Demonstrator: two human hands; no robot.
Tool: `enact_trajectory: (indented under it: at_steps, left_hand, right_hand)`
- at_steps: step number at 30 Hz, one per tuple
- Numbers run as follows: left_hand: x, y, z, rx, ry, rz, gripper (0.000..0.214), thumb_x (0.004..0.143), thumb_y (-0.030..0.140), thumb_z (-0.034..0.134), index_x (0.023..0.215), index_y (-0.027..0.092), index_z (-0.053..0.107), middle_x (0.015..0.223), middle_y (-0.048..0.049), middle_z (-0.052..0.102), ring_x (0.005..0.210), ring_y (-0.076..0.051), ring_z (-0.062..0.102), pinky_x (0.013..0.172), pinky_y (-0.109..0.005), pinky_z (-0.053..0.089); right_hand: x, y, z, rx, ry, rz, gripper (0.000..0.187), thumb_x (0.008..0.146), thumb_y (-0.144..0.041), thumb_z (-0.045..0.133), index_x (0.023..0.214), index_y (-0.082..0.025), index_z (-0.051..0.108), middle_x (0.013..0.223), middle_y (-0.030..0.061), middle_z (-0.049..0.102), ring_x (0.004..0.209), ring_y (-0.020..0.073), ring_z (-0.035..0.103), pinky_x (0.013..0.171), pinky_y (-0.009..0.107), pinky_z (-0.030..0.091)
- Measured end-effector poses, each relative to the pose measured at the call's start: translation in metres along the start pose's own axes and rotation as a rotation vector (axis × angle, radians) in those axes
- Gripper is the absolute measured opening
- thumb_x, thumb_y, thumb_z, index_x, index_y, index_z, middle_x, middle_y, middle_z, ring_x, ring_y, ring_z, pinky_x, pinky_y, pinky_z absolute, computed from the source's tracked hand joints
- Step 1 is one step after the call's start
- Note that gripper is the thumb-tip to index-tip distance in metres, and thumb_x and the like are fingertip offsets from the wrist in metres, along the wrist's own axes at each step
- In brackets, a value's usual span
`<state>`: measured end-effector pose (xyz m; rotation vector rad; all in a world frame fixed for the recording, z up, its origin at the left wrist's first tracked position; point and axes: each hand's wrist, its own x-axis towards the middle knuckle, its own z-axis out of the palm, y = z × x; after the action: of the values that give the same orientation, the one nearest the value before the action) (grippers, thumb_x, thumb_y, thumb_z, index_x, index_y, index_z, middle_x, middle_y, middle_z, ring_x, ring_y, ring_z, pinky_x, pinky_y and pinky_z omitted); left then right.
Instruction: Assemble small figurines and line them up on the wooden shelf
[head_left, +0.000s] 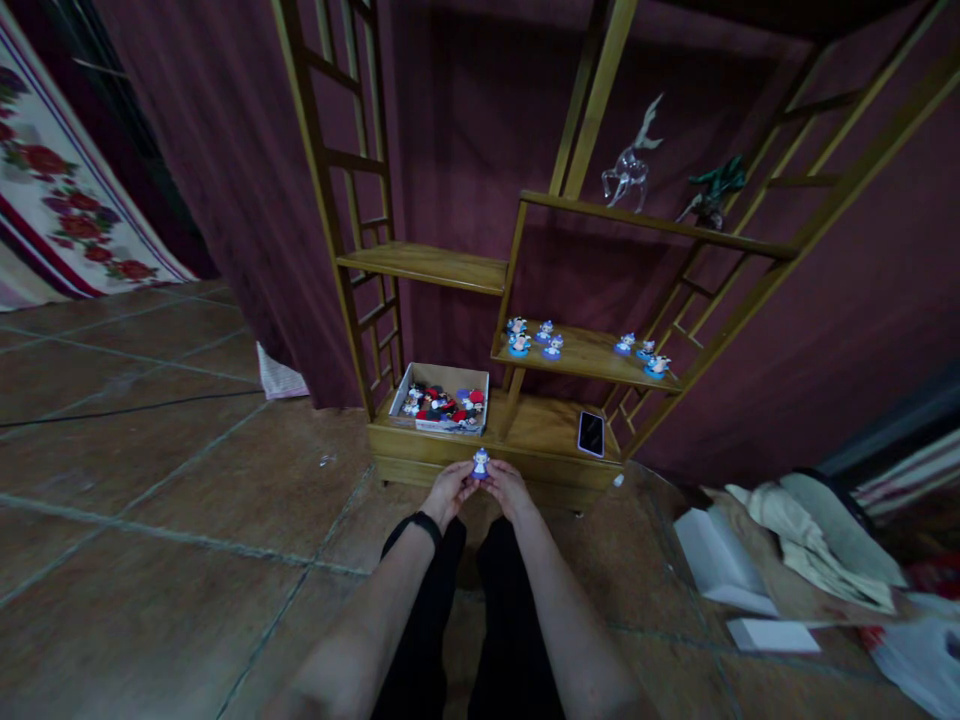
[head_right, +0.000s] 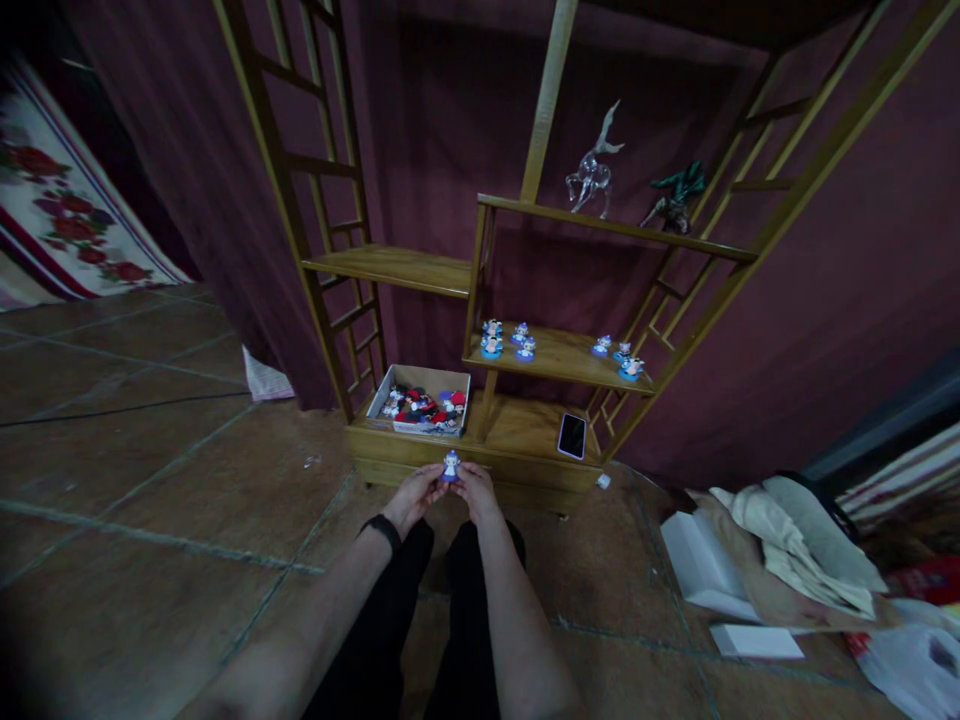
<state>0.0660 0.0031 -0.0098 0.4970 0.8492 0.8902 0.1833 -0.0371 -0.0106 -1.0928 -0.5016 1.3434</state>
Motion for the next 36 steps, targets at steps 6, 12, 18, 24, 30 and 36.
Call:
enact_trajectory:
  at_steps: [6, 12, 18, 24, 30, 36]
  left_hand:
    - [0.0009, -0.002, 0.0004, 0.024, 0.031, 0.04, 0.004, 0.071, 0.008, 0.064, 0.071, 0.011, 0.061, 0.054, -0.0013, 0.06, 0.044, -0.006, 0.054, 0.048, -0.016, 0.049]
    - [0.0027, -0.0044, 0.0004, -0.019, 0.028, 0.022, 0.005, 0.075, 0.008, 0.06, 0.071, 0.011, 0.06, 0.054, -0.0014, 0.059, 0.044, -0.007, 0.054, 0.05, -0.018, 0.05]
    - [0.002, -0.0024, 0.0001, -0.022, -0.025, -0.013, 0.004, 0.075, 0.006, 0.06, 0.075, 0.01, 0.062, 0.06, -0.0046, 0.063, 0.048, -0.007, 0.057, 0.051, -0.017, 0.05]
    - [0.0018, 0.0, -0.0005, -0.01, -0.034, -0.022, 0.005, 0.074, 0.005, 0.06, 0.074, 0.01, 0.063, 0.061, -0.0048, 0.063, 0.049, -0.007, 0.057, 0.051, -0.017, 0.051]
    - [0.003, -0.0008, -0.0001, -0.033, -0.017, -0.024, 0.006, 0.076, 0.007, 0.059, 0.076, 0.011, 0.063, 0.063, -0.0046, 0.064, 0.05, -0.007, 0.058, 0.051, -0.017, 0.051]
    - [0.0031, -0.0009, -0.0011, -0.028, -0.025, -0.031, 0.005, 0.076, 0.007, 0.059, 0.077, 0.011, 0.063, 0.063, -0.0048, 0.064, 0.05, -0.007, 0.058, 0.052, -0.016, 0.051]
  right_hand:
    - [0.0022, 0.0025, 0.0011, -0.014, 0.033, -0.006, 0.027, 0.055, -0.036, 0.074, 0.071, -0.018, 0.063, 0.068, 0.0017, 0.067, 0.061, 0.0131, 0.061, 0.064, 0.028, 0.049]
    - [0.0021, 0.0006, 0.0023, -0.081, 0.071, 0.024, 0.027, 0.058, -0.038, 0.071, 0.074, -0.018, 0.062, 0.066, 0.0002, 0.066, 0.055, 0.0098, 0.058, 0.06, 0.024, 0.048]
    - [-0.0005, -0.0005, 0.0044, -0.051, 0.078, -0.008, 0.027, 0.057, -0.037, 0.071, 0.074, -0.018, 0.062, 0.066, 0.0004, 0.065, 0.057, 0.0106, 0.059, 0.062, 0.026, 0.049]
    - [-0.0047, -0.004, 0.0056, -0.053, 0.077, -0.019, 0.027, 0.055, -0.037, 0.073, 0.071, -0.017, 0.063, 0.067, 0.0011, 0.066, 0.059, 0.0118, 0.06, 0.064, 0.028, 0.049]
    - [-0.0054, -0.0056, 0.007, -0.06, 0.083, -0.023, 0.028, 0.054, -0.035, 0.074, 0.074, -0.017, 0.065, 0.07, 0.0021, 0.068, 0.063, 0.0128, 0.062, 0.065, 0.027, 0.05]
    - [-0.0031, -0.003, 0.0067, -0.061, 0.107, -0.023, 0.028, 0.053, -0.034, 0.074, 0.074, -0.017, 0.065, 0.071, 0.0027, 0.068, 0.064, 0.0138, 0.063, 0.064, 0.028, 0.05]
